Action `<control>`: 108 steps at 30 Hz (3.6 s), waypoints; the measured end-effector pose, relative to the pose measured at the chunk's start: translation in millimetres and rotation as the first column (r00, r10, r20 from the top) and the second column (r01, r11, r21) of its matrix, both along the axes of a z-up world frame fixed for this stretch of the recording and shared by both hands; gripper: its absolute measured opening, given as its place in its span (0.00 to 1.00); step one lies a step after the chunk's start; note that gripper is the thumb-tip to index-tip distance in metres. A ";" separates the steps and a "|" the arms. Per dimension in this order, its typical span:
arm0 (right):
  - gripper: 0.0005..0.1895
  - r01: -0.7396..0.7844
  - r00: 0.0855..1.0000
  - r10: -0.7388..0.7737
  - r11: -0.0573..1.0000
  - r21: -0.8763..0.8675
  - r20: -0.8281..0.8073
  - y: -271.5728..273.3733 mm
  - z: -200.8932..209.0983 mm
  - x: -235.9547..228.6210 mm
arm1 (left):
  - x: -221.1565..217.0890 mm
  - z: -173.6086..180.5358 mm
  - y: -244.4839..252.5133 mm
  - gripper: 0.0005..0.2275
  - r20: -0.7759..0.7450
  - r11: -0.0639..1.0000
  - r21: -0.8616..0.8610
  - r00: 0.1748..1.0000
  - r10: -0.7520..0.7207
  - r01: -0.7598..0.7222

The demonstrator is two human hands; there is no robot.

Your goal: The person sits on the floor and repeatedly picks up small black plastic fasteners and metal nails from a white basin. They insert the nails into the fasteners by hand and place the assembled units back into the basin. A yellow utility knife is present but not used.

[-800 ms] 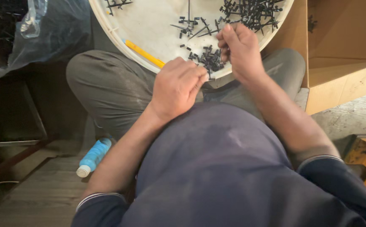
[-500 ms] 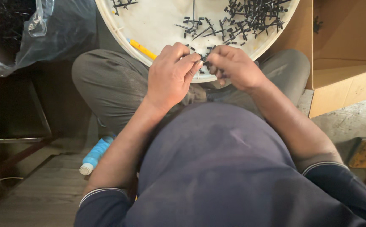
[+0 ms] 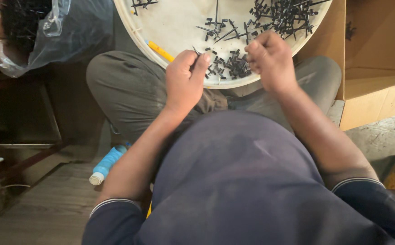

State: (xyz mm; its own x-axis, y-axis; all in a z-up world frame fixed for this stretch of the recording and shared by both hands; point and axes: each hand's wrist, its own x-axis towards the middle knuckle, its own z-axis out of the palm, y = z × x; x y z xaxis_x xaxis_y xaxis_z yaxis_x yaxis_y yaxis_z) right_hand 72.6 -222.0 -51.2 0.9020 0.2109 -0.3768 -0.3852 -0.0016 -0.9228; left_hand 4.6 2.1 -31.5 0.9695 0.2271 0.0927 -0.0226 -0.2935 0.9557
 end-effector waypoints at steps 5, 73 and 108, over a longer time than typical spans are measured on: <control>0.12 -0.058 0.916 0.283 0.797 0.601 -0.286 0.1 0.0 -6.3 | -3.4 10.8 -6.2 0.15 0.031 0.992 0.114 0.998 -0.055 0.051; 0.09 -0.240 0.965 0.221 0.962 -0.133 -0.142 -13.0 -20.7 30.4 | 2.2 -40.9 6.8 0.13 0.067 0.954 -0.184 0.971 -0.228 0.237; 0.09 -0.166 0.899 0.307 0.900 0.404 -0.314 4.4 -8.1 -11.6 | -2.2 19.7 -4.0 0.07 0.130 0.889 0.440 0.970 -0.204 0.128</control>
